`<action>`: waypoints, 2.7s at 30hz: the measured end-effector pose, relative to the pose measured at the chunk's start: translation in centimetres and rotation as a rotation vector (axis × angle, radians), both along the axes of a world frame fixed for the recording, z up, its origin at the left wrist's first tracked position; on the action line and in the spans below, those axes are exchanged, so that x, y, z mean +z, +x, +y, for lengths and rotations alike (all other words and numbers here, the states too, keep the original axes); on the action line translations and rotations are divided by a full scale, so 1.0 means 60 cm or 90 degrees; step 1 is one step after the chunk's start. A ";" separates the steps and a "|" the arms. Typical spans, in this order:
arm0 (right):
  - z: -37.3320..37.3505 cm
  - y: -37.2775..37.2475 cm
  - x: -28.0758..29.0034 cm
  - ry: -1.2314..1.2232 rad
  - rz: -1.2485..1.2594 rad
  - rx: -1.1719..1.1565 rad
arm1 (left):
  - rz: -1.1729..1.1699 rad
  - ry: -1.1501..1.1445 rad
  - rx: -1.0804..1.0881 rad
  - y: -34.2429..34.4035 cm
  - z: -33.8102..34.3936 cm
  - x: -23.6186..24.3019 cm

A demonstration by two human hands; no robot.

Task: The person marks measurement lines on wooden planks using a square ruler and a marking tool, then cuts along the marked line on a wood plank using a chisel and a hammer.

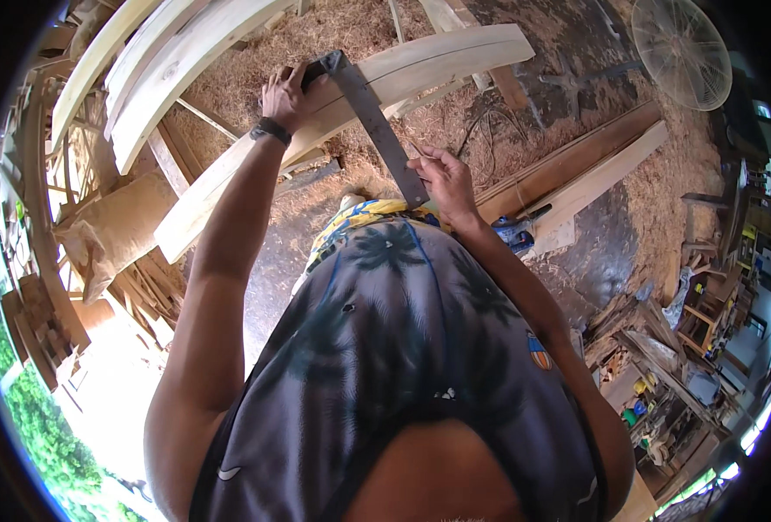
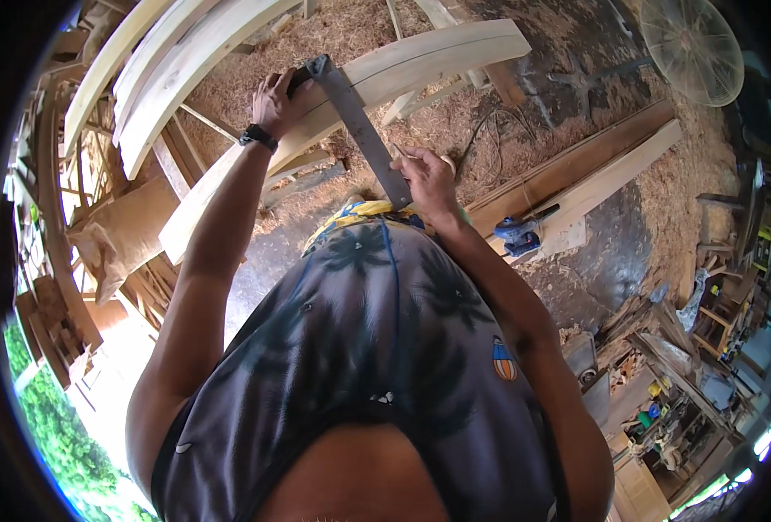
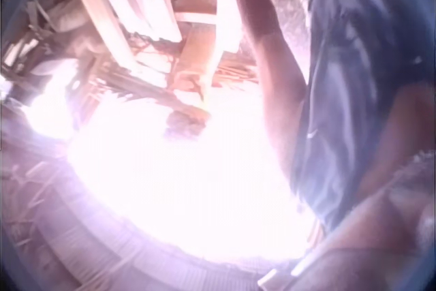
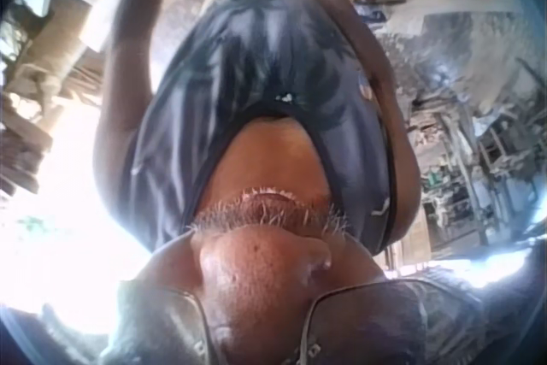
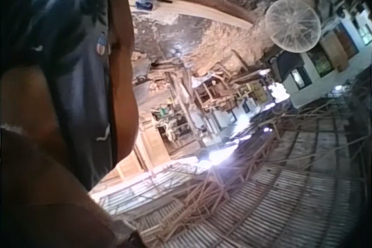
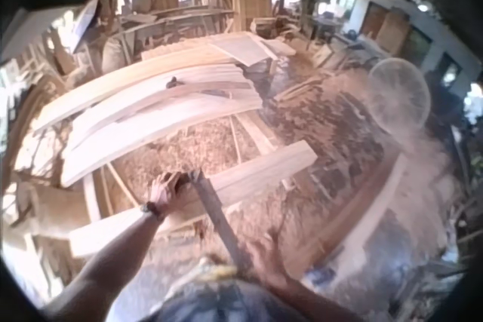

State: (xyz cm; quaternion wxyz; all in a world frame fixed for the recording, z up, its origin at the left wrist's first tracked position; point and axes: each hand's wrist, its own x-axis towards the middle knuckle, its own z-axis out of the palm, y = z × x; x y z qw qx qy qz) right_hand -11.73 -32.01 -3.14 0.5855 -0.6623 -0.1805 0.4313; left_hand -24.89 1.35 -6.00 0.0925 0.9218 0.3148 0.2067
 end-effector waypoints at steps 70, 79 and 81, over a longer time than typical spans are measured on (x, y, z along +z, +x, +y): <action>0.291 0.113 0.017 -0.087 -0.701 0.131 | -0.075 0.076 -0.030 0.027 -0.020 0.019; 0.327 0.117 0.044 -0.175 -0.716 0.242 | -0.077 0.065 -0.027 0.027 -0.023 0.027; 0.321 0.120 0.038 -0.156 -0.722 0.241 | -0.079 0.068 -0.029 0.031 -0.017 0.022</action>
